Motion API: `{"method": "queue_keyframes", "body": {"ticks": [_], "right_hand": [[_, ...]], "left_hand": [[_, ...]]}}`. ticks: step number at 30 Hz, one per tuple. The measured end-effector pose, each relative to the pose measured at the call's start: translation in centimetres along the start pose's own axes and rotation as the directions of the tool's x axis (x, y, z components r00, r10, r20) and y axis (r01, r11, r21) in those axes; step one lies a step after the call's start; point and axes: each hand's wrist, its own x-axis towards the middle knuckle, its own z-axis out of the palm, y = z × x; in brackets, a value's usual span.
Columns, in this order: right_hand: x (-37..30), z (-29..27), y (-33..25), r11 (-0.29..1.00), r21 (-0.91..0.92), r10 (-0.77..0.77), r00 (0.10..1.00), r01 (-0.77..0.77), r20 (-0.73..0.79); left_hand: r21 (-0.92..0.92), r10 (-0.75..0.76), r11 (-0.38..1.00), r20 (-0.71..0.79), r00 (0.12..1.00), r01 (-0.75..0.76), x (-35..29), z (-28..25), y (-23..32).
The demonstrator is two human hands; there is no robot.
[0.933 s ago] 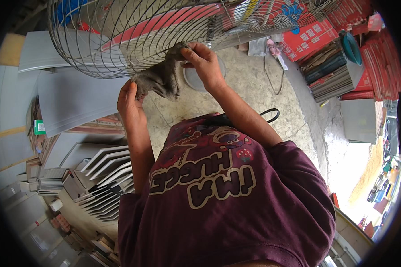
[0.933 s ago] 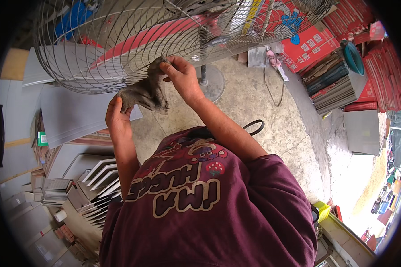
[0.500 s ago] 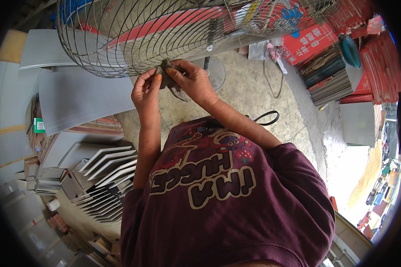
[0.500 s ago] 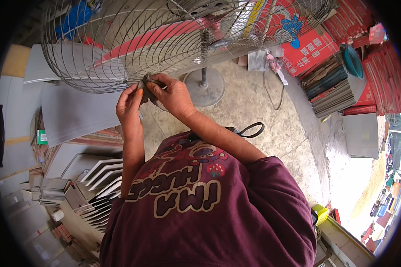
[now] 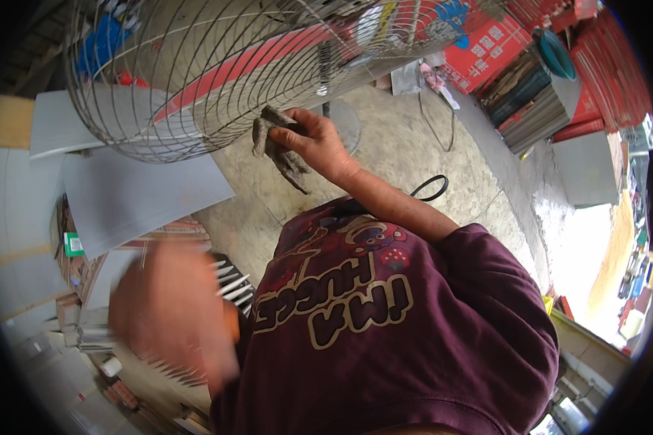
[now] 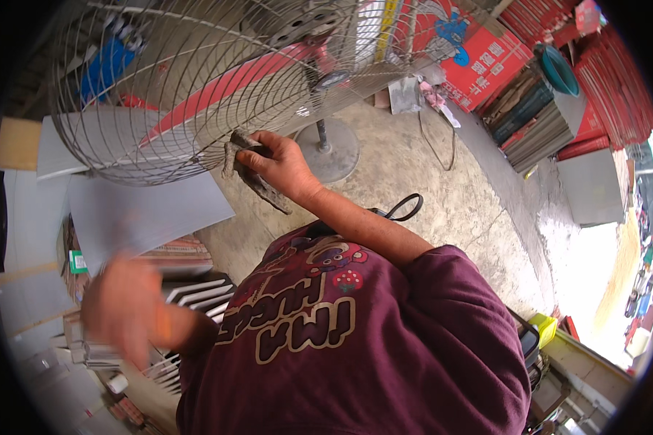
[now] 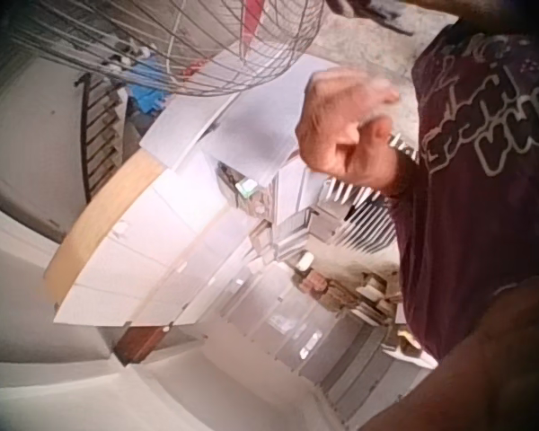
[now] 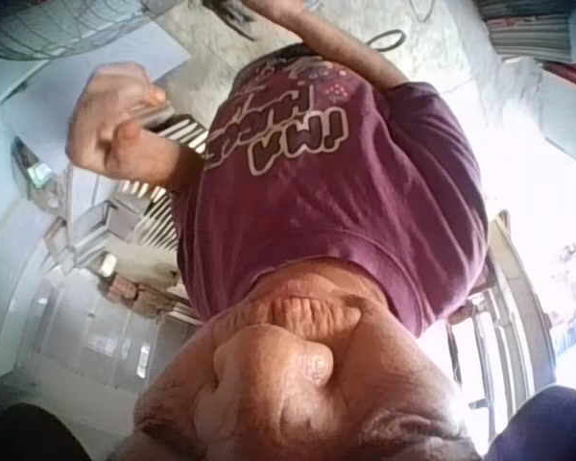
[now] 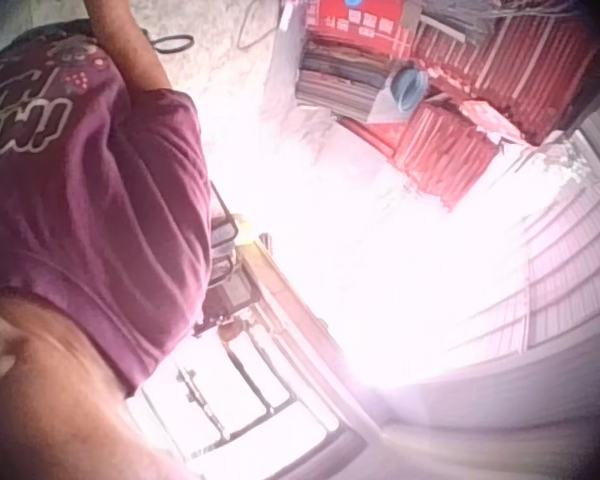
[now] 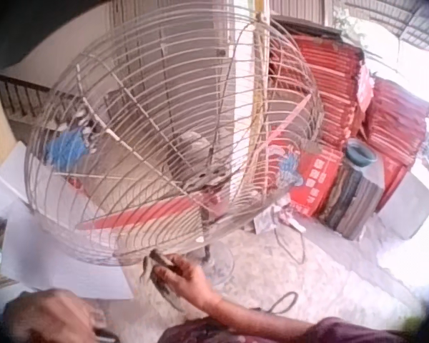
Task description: The person wipes the metal grill of a standing electric fan with a cloth.
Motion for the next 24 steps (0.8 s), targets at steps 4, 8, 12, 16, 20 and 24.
{"method": "queue_keyframes", "body": {"ticks": [4, 8, 12, 16, 20, 24], "right_hand": [[0.1, 0.1, 0.2, 1.0, 0.007, 0.016, 0.999, -0.015, -0.03], [0.3, -1.3, 0.3, 0.998, 0.059, 0.043, 0.994, -0.038, -0.097], [0.6, -1.2, 0.7, 0.997, 0.075, 0.036, 0.995, -0.029, -0.096], [0.6, -1.1, 0.8, 0.997, 0.064, 0.036, 0.994, -0.03, -0.103], [0.7, -1.0, 0.9, 0.996, 0.089, 0.036, 0.994, -0.026, -0.105], [1.1, -1.5, 1.3, 0.996, 0.086, 0.02, 0.992, -0.009, -0.121]], "left_hand": [[-0.517, 0.658, 0.751, 0.526, 0.539, -0.412, 2.1, -1.6, 5.7], [-0.655, 0.8, 0.584, 0.566, 0.201, -0.48, 2.9, -1.2, 7.7], [-0.623, 0.716, 0.672, 0.685, 0.136, -0.4, 3.2, -1.0, 8.3], [-0.595, 0.638, 0.756, 0.763, 0.104, -0.272, 3.8, -1.0, 7.9], [-0.596, 0.66, 0.732, 0.741, 0.126, -0.331, 4.0, -0.6, 7.7], [-0.58, 0.716, 0.663, 0.676, 0.176, -0.473, 4.0, -0.5, 7.7]]}}
